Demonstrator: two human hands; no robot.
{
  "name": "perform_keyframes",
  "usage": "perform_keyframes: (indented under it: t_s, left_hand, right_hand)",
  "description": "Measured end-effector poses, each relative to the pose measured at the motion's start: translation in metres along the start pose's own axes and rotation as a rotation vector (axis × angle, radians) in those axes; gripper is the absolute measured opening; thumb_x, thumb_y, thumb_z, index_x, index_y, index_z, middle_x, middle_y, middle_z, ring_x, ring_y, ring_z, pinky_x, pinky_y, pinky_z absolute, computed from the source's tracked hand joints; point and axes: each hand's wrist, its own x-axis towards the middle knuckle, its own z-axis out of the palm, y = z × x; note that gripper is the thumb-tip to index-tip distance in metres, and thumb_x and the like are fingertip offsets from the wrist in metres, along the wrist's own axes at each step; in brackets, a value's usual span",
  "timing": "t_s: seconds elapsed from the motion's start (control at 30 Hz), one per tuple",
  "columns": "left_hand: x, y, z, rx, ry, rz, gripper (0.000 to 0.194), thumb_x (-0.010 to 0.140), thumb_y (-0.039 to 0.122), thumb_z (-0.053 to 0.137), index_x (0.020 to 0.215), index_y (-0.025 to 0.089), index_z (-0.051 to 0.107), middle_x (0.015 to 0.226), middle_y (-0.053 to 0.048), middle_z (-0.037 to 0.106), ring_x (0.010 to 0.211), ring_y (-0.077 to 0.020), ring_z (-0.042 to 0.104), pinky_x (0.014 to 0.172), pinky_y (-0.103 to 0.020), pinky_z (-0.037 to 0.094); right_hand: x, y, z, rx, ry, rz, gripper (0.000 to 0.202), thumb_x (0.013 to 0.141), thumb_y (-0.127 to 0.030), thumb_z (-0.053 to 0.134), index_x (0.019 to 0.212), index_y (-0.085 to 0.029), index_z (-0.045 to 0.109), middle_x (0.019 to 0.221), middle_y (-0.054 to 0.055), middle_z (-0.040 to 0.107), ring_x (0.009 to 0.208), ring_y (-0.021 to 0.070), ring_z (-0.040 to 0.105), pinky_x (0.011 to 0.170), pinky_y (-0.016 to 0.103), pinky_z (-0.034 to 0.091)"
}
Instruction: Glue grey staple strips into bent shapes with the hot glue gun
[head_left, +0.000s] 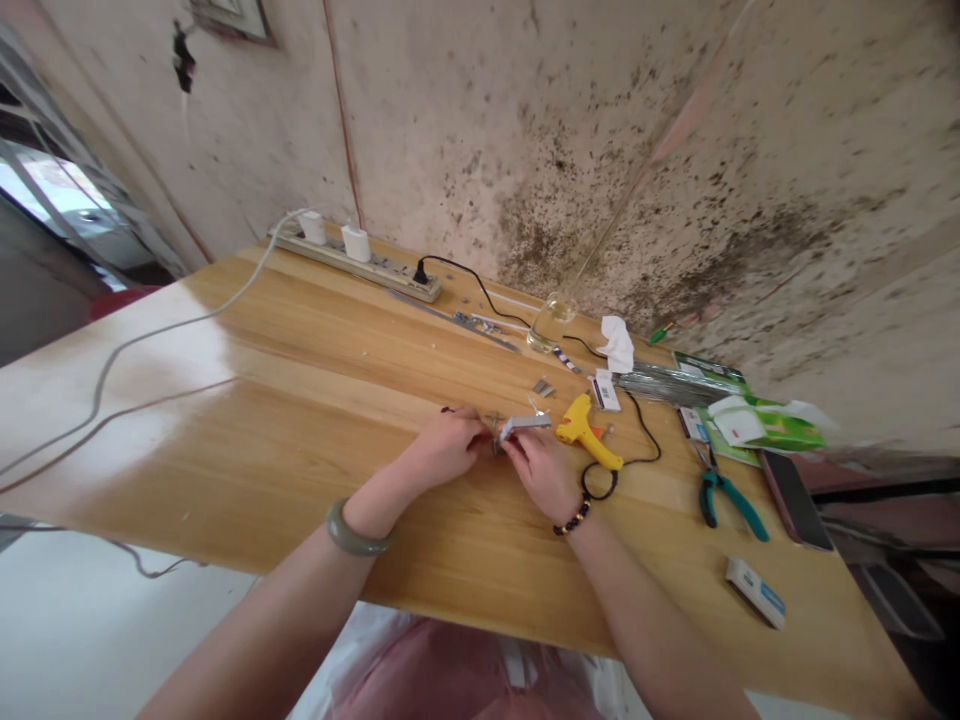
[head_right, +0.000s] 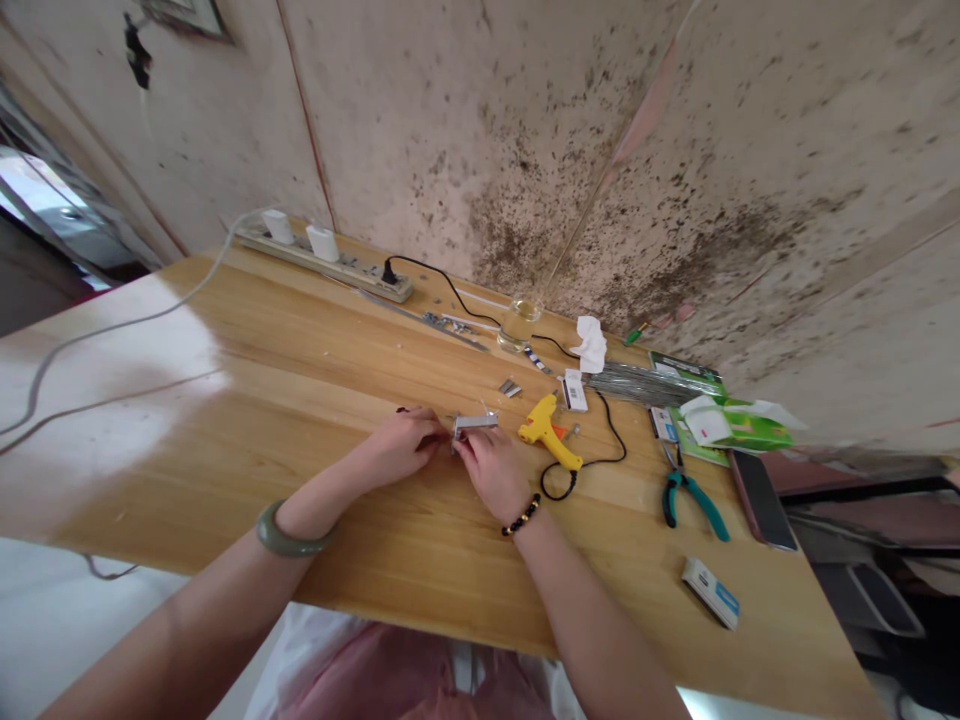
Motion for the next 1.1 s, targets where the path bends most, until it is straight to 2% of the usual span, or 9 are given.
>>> perform_keyframes:
  t_s: [0.77, 1.1]
  left_hand:
    - [0.0004, 0.0006, -0.0012, 0.004, -0.007, -0.001, 0.026, 0.073, 0.007, 0.051, 0.088, 0.018, 0.070, 0.084, -0.007, 0.063, 0.082, -0.0196, 0.057, 0.075, -0.030, 0.045]
    - [0.0001, -0.0025, 0.0018, 0.017, 0.012, 0.011, 0.021, 0.074, 0.010, 0.052, 0.083, 0.018, 0.070, 0.081, -0.006, 0.064, 0.080, -0.0192, 0.058, 0.074, -0.030, 0.045]
  right_hand:
    - [-0.0005, 0.0015, -0.0001, 0.060, 0.022, 0.002, 0.019, 0.094, -0.025, 0.042, 0.101, -0.018, 0.058, 0.097, 0.007, 0.065, 0.092, 0.0218, 0.058, 0.081, 0.037, 0.046]
    - [-0.0018, 0.0043, 0.0004, 0.072, 0.021, -0.007, 0.021, 0.094, -0.027, 0.042, 0.102, -0.019, 0.060, 0.099, 0.007, 0.066, 0.095, 0.0210, 0.058, 0.083, 0.036, 0.045]
